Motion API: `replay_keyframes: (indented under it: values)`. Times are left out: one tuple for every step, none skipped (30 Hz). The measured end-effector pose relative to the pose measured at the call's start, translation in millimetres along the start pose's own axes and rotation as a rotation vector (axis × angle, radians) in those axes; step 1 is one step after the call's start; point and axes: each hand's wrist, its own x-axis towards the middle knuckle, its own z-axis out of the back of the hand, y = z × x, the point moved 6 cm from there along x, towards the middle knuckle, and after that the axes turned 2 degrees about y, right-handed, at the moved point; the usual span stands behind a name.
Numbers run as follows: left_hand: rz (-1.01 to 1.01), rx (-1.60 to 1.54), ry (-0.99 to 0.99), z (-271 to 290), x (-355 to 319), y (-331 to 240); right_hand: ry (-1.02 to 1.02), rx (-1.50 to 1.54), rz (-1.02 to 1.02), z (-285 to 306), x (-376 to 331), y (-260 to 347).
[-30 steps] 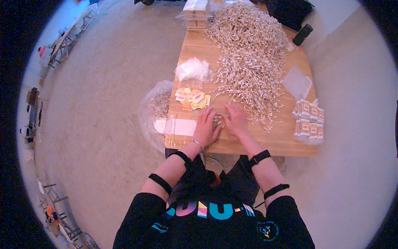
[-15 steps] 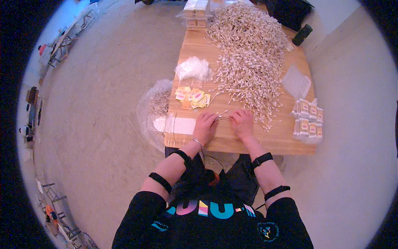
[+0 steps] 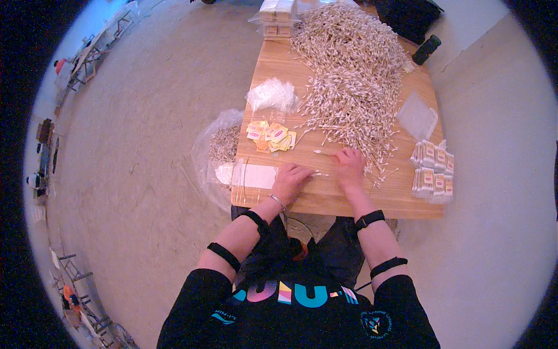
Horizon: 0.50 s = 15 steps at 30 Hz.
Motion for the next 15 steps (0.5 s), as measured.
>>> replay_keyframes:
  values:
    - [0.015, -0.001, 0.029, 0.1, 0.7, -0.9, 0.028, 0.023, 0.021, -2.8, 1.2, 9.5]
    - [0.047, 0.069, -0.062, 6.0, 1.1, -2.6, 0.057, 0.047, 0.041, -5.7, 2.2, 19.3]
    - [0.080, 0.138, -0.153, 13.9, 2.5, -9.8, 0.074, 0.095, 0.083, -10.0, 1.4, 30.1]
    - [0.111, 0.206, -0.244, 20.6, 2.6, -14.0, 0.091, 0.143, 0.124, -13.8, -0.1, 40.6]
    - [0.108, 0.198, -0.218, 16.5, 3.3, -11.6, 0.107, 0.190, 0.164, -14.9, -1.8, 46.8]
    - [0.105, 0.192, -0.195, 13.8, 4.2, -7.7, 0.088, 0.208, 0.145, -16.2, -3.8, 45.4]
    - [0.100, 0.185, -0.171, 10.7, 4.9, -4.3, 0.068, 0.225, 0.126, -17.4, -6.0, 43.7]
    - [0.089, 0.169, -0.165, 7.8, 4.9, -2.5, 0.048, 0.241, 0.106, -17.8, -8.3, 40.6]
    - [0.085, 0.150, -0.158, 3.4, 3.5, -0.8, 0.069, 0.244, 0.064, -16.1, -10.8, 34.0]
    - [0.085, 0.133, -0.152, 2.9, 0.6, 0.5, 0.092, 0.251, 0.026, -7.7, -12.3, 27.7]
    - [0.087, 0.110, -0.113, 1.3, -2.3, 3.1, 0.115, 0.257, -0.013, 0.9, -14.0, 21.5]
    - [0.079, 0.084, -0.077, 1.1, -1.0, 3.8, 0.105, 0.192, 0.011, 13.9, -15.5, 18.4]
    - [0.075, 0.062, -0.041, 0.5, -1.4, 5.3, 0.097, 0.133, 0.038, 23.7, -19.2, 16.5]
    - [0.075, 0.065, -0.055, 2.1, -2.7, 6.0, 0.090, 0.075, 0.066, 29.9, -21.9, 14.2]
    - [0.066, 0.062, -0.068, 2.1, -0.7, 2.8, 0.096, 0.065, 0.061, 29.7, -25.5, 1.2]
